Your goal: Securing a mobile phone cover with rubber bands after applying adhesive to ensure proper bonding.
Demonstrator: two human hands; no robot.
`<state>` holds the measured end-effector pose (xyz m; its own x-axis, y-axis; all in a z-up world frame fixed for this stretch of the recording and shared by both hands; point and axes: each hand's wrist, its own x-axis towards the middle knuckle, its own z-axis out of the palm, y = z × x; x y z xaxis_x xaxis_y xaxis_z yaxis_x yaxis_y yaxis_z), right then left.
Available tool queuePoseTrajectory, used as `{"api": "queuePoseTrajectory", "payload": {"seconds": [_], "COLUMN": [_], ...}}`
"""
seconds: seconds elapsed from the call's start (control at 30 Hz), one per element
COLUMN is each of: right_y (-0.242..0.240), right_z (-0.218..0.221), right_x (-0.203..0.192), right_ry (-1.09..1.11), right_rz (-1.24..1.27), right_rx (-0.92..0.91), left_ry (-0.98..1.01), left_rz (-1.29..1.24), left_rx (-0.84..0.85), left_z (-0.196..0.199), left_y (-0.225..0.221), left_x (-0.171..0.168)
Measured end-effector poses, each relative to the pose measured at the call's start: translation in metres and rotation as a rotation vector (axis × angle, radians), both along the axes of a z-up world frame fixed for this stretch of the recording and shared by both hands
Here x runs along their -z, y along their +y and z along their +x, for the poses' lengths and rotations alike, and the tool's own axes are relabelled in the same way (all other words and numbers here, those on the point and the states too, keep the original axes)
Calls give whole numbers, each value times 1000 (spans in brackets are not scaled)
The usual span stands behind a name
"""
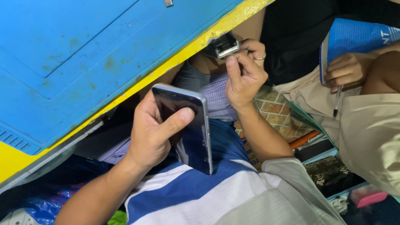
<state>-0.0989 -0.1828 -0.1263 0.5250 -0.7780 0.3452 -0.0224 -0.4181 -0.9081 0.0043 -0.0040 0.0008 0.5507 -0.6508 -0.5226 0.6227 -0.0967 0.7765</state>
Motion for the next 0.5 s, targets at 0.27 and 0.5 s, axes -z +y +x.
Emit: {"api": "queuePoseTrajectory", "payload": {"seconds": [0.27,0.5], "right_y": [-26,-24], "right_z": [-33,-19], "right_x": [-42,-144], "right_ry": [-33,223], "right_rz": [505,478], "right_rx": [-405,-853], "left_ry": [-32,-62], "left_rz": [153,102], "left_rx": [217,313], "left_z": [16,29], "left_y": [-13,-22], "left_x": [-15,-32]}}
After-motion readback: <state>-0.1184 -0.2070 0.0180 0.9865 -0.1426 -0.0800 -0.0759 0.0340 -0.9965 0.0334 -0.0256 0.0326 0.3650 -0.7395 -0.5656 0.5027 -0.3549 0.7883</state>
